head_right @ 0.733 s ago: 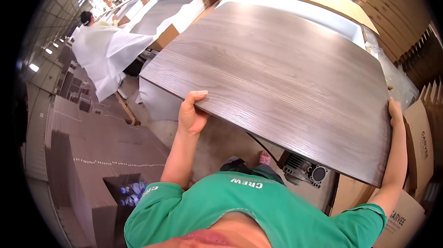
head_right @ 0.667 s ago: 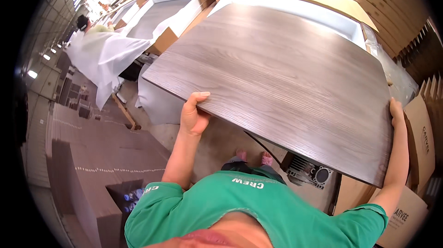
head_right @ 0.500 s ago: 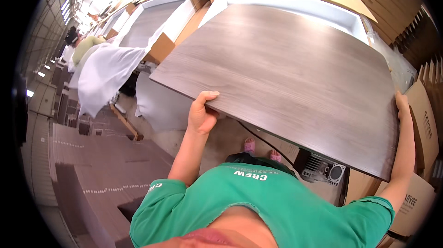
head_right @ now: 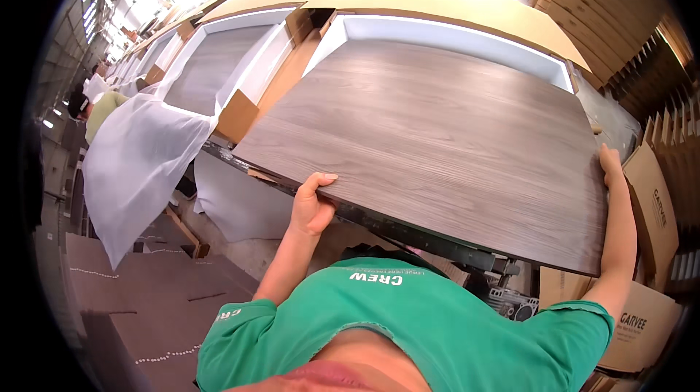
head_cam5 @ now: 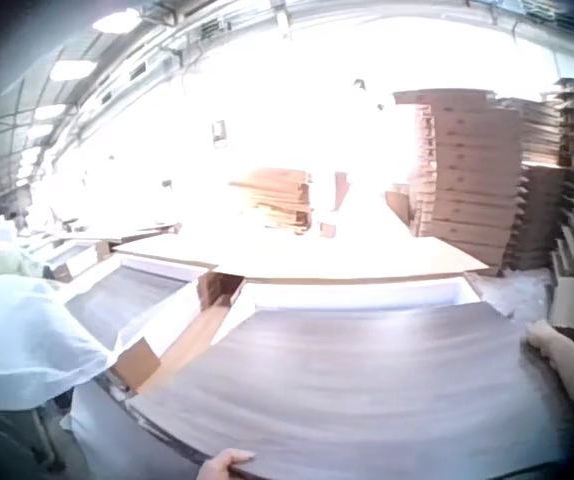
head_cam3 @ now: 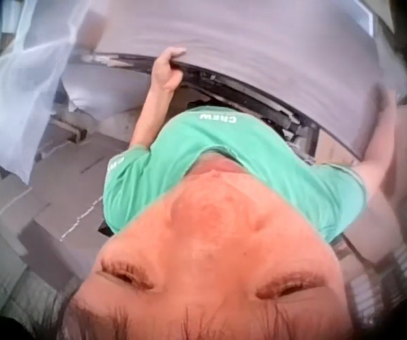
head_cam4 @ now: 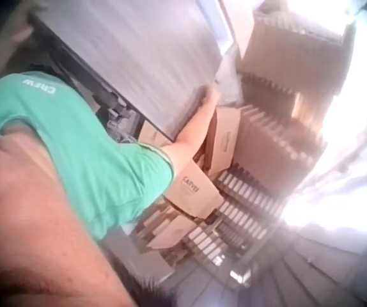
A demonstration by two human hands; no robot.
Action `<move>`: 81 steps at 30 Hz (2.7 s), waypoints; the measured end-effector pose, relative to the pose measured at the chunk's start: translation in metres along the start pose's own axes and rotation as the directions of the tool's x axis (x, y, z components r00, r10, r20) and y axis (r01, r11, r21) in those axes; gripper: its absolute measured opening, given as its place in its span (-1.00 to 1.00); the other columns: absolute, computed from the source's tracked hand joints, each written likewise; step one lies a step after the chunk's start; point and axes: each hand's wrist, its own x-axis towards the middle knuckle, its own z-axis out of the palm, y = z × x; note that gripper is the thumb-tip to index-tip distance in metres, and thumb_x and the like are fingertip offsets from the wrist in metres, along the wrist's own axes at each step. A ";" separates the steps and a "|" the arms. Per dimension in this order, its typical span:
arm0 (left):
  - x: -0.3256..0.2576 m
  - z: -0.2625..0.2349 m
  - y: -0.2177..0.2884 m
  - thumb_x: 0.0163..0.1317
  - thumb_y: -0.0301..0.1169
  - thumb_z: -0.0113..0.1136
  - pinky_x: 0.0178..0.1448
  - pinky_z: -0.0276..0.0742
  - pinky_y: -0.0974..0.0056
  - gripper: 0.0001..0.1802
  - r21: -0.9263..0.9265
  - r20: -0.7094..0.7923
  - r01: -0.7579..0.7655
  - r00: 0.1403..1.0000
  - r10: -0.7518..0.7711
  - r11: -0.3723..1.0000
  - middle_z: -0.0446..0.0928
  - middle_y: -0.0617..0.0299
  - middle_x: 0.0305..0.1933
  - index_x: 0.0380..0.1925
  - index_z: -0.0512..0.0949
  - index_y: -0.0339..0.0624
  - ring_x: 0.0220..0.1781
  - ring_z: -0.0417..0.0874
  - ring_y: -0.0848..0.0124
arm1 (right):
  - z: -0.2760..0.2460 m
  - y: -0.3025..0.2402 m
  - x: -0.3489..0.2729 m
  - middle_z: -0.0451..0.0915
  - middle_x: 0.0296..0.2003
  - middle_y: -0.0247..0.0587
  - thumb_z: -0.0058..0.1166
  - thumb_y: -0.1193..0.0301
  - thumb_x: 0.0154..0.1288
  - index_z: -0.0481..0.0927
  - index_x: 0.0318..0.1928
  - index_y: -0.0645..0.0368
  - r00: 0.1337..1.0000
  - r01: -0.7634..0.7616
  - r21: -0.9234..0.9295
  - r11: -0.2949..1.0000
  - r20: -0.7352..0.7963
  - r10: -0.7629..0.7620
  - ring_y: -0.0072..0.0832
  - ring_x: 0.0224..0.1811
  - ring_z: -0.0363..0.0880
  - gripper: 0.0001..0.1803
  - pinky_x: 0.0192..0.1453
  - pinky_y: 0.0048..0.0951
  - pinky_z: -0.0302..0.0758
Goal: The person packs wooden panels into cardboard boxes by lining the boxes with protective foam sheets, placing wooden panels from a stack into the boxes, wrapping the panels in the foam, and folding cardboard packaging.
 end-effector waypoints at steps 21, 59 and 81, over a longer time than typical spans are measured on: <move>0.125 0.005 -0.064 0.08 -0.39 0.17 0.14 0.27 0.21 -0.62 0.167 -0.422 0.104 0.906 -0.024 0.980 0.37 0.14 0.00 -0.09 0.39 -0.26 0.03 0.38 0.29 | 0.154 -0.026 0.151 0.56 -0.29 0.06 -0.20 0.20 0.25 0.52 -0.20 0.35 0.943 0.301 0.036 0.953 0.135 -0.303 -0.21 -0.19 0.52 -0.57 -0.10 -0.30 0.37; 0.095 -0.130 0.082 0.01 -0.15 0.04 -0.04 0.35 0.25 -0.63 0.428 -0.442 -0.226 0.792 0.421 0.875 0.42 0.21 -0.17 -0.21 0.42 -0.09 -0.10 0.42 0.36 | 0.075 0.126 0.030 0.53 -0.28 0.10 0.20 0.46 -0.14 0.43 -0.16 0.47 0.963 0.214 -0.194 0.957 0.204 -0.174 -0.17 -0.24 0.54 -0.53 -0.13 -0.28 0.46; 0.108 0.002 -0.072 -0.13 -0.32 0.10 0.14 0.10 0.17 -0.28 0.550 -0.350 0.054 0.921 0.172 0.833 0.20 0.24 0.05 0.12 0.08 -0.01 0.09 0.20 0.36 | -0.026 0.312 0.178 0.47 -0.08 0.18 0.28 0.23 -0.11 0.34 0.02 0.42 0.954 -0.158 -0.418 0.895 0.170 0.247 -0.09 -0.05 0.49 -0.28 0.05 -0.24 0.38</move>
